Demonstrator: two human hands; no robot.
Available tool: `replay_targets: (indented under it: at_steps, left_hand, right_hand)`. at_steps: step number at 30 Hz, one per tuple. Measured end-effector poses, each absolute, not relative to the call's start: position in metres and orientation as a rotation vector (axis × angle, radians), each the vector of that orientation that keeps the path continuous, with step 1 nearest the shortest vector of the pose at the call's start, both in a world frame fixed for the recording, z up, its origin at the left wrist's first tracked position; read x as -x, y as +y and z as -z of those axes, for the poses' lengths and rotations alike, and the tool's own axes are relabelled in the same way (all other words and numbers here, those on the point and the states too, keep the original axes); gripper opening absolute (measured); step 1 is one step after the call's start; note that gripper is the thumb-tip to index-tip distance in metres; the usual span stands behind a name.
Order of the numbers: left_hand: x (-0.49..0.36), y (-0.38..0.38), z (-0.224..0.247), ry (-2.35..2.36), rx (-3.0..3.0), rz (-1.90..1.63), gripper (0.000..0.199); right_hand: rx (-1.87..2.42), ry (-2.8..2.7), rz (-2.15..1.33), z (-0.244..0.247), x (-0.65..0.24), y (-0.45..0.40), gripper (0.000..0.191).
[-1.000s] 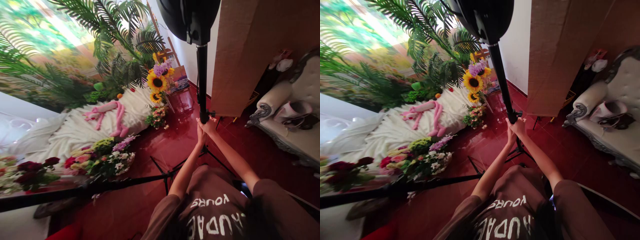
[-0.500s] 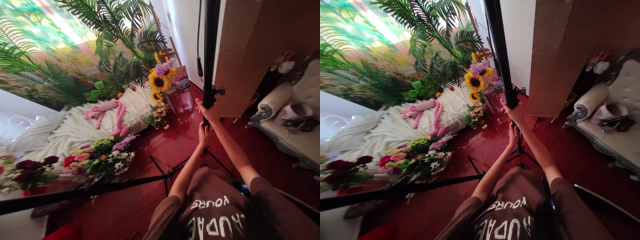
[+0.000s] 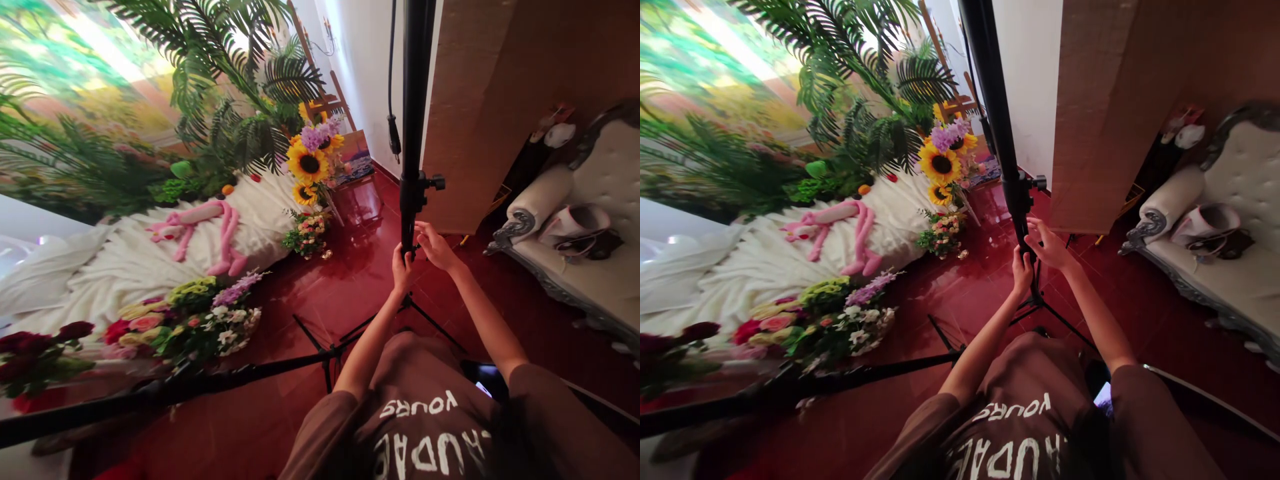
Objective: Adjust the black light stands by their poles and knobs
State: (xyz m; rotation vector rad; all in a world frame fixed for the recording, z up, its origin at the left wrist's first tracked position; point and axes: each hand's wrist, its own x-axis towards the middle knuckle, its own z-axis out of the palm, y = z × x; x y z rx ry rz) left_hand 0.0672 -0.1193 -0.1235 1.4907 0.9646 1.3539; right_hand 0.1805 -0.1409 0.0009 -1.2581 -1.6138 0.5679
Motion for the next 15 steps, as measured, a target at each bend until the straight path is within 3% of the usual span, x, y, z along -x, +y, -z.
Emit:
replay_targets:
  at_steps: [6, 15]
  left_hand:
    - [-0.067, -0.117, 0.128, 0.943, -1.479, -1.356, 0.047]
    - [-0.064, -0.117, 0.126, 0.954, -1.538, -1.353, 0.046]
  right_hand:
    - [1.465, -1.545, -0.558, 0.052, -0.188, -0.154, 0.053]
    - [1.43, -1.343, -0.584, 0.078, -0.191, -0.13, 0.041]
